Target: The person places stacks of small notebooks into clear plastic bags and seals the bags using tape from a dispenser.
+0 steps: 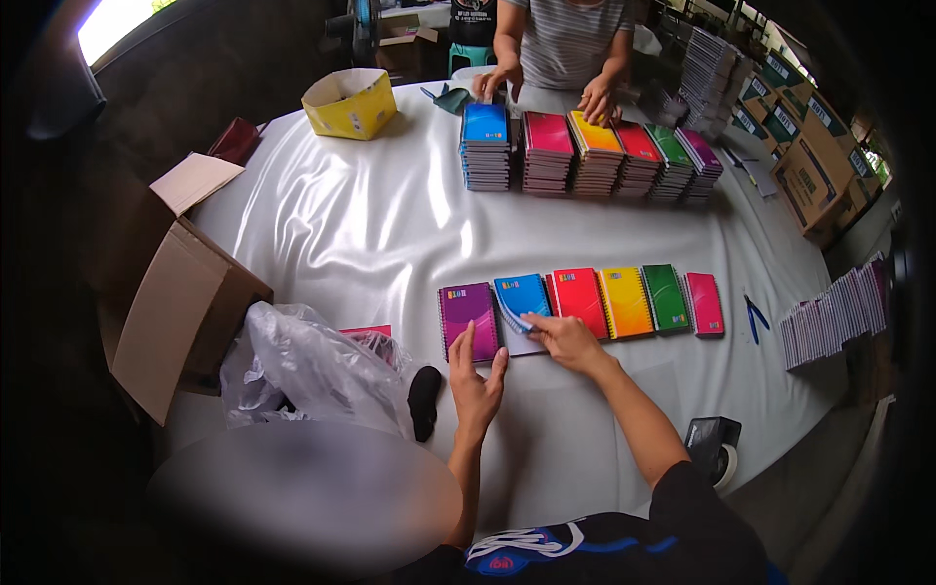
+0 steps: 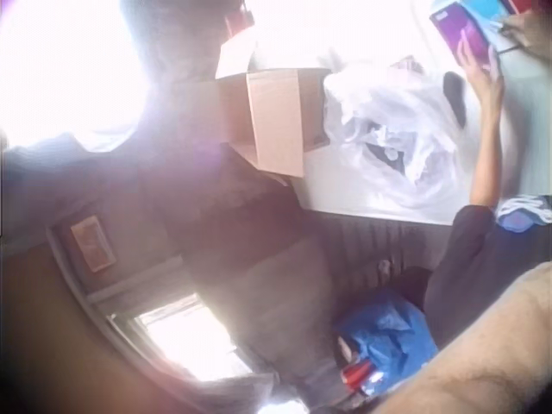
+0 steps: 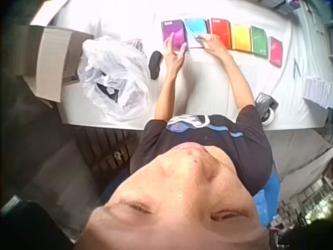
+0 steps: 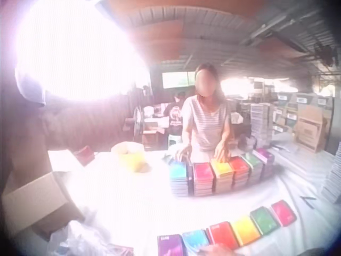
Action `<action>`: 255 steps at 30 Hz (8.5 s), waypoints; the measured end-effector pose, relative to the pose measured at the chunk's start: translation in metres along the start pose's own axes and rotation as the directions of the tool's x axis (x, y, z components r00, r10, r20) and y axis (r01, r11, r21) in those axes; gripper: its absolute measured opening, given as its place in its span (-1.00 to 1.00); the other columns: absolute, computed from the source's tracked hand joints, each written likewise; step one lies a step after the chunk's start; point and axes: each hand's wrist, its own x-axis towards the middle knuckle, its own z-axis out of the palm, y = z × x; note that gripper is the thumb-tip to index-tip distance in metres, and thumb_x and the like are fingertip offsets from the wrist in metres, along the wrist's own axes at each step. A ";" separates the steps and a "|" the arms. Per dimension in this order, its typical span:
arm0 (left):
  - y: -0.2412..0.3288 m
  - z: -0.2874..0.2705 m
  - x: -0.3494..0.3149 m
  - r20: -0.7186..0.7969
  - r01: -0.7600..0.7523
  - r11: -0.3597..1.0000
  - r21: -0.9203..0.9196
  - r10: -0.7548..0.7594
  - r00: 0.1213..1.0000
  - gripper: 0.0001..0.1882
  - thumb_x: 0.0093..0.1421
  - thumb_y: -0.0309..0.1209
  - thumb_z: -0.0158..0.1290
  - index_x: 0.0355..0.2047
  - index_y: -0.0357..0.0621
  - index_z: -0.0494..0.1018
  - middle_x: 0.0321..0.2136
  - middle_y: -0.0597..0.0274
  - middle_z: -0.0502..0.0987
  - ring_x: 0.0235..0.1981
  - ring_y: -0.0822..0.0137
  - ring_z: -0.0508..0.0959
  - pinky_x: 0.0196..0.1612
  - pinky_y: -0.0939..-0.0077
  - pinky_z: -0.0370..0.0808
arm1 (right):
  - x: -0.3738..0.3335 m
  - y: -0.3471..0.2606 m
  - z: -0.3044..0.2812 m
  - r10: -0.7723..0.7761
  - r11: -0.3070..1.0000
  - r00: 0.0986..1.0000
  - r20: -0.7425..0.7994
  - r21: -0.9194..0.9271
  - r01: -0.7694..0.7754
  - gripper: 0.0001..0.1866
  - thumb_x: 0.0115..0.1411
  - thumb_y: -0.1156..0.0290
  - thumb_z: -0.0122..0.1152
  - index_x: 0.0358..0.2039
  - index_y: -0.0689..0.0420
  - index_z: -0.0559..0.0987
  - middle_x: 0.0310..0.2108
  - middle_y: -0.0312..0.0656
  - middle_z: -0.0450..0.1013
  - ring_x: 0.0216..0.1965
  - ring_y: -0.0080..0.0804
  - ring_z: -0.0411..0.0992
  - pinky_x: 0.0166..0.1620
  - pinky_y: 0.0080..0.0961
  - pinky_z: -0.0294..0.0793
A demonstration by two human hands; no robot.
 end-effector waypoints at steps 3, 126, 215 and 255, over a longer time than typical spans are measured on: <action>0.006 0.001 -0.002 0.083 0.254 0.853 -0.456 -0.243 0.966 -0.48 0.21 -0.29 0.04 0.15 -0.16 0.21 -0.02 0.10 0.36 -0.05 0.29 0.44 -0.02 0.45 0.37 | 0.010 -0.008 -0.018 0.165 0.946 0.986 0.015 0.279 -0.163 -0.73 0.16 0.35 0.13 -0.13 0.13 0.51 -0.44 0.09 0.47 -0.37 -0.07 0.50 -0.33 -0.38 0.43; 0.024 0.054 0.000 0.793 0.809 0.275 -0.520 -0.196 0.577 -0.40 0.27 -0.08 -0.18 0.25 -0.05 0.08 0.15 0.18 0.24 0.11 0.29 0.30 0.12 0.39 0.30 | -0.101 0.048 -0.142 0.272 0.600 0.877 -0.395 0.782 0.167 -0.67 -0.03 0.72 0.13 -0.18 0.27 0.56 -0.19 -0.09 0.52 -0.06 -0.32 0.44 -0.05 -0.49 0.46; 0.030 -0.001 -0.021 0.662 0.641 0.377 -0.668 -0.091 0.744 -0.36 0.03 -0.60 0.07 0.18 -0.08 0.23 0.04 0.15 0.34 -0.07 0.41 0.43 -0.03 0.51 0.43 | -0.114 0.141 -0.136 0.504 0.772 0.858 -0.098 -0.395 -0.498 -0.05 -0.14 0.11 0.39 0.25 -0.04 0.14 0.31 -0.23 -0.03 0.30 -0.29 -0.03 0.26 -0.03 -0.04; 0.015 -0.016 -0.029 0.468 0.499 0.490 -0.715 -0.195 0.862 -0.03 -0.04 -0.55 0.17 0.29 0.01 -0.16 0.10 0.06 0.22 0.09 0.24 0.33 0.08 0.35 0.38 | -0.082 0.059 -0.069 0.196 0.841 0.980 -0.019 -0.511 -0.178 -0.46 0.08 0.36 0.18 0.11 0.05 0.34 0.13 -0.16 0.28 0.20 -0.25 0.17 0.23 -0.07 0.02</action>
